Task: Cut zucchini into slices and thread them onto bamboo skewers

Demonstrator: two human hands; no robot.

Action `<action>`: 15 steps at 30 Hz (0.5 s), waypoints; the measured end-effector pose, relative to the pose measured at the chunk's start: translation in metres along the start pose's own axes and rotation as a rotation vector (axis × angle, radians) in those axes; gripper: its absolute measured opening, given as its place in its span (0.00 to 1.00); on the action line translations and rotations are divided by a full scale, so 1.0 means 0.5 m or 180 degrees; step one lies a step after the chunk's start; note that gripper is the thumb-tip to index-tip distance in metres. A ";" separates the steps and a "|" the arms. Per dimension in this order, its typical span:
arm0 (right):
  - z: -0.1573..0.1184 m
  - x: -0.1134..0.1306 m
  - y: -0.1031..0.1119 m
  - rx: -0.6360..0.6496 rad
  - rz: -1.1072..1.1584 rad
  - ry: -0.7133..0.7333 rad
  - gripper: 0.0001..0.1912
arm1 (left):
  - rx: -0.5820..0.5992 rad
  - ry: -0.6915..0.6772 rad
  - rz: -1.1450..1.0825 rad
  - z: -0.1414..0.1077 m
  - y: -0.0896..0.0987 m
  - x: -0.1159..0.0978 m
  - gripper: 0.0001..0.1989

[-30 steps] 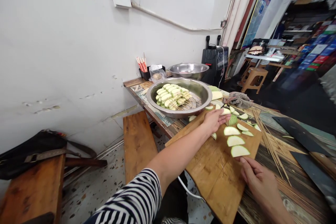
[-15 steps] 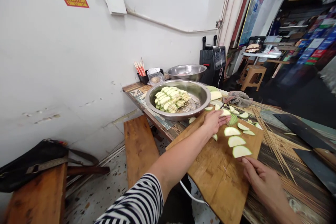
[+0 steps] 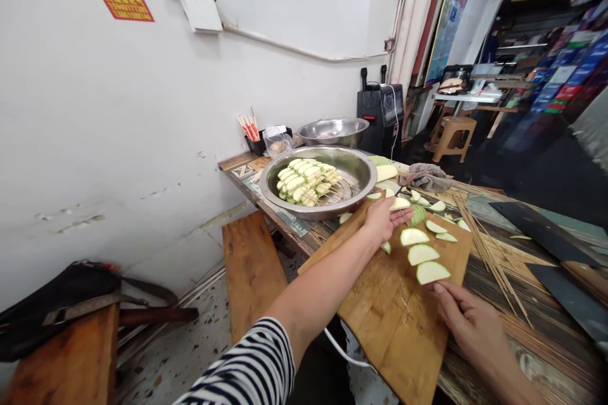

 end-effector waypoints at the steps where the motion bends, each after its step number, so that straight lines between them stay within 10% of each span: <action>1: 0.000 0.001 0.000 -0.0001 0.0006 0.0009 0.27 | -0.0025 0.0007 -0.0005 -0.001 0.000 0.000 0.03; 15: 0.002 0.028 0.015 -0.0218 -0.0143 -0.0035 0.26 | 0.0103 -0.0053 0.0096 0.001 -0.006 0.004 0.06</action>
Point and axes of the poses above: each hand's wrist, its own z-axis towards the middle knuckle, its own y-axis out of the back of the hand, x = y × z, the point moved 7 cm from there along z, towards the middle knuckle, and after that the axes turned 5 degrees about -y, right-handed, at the moved point
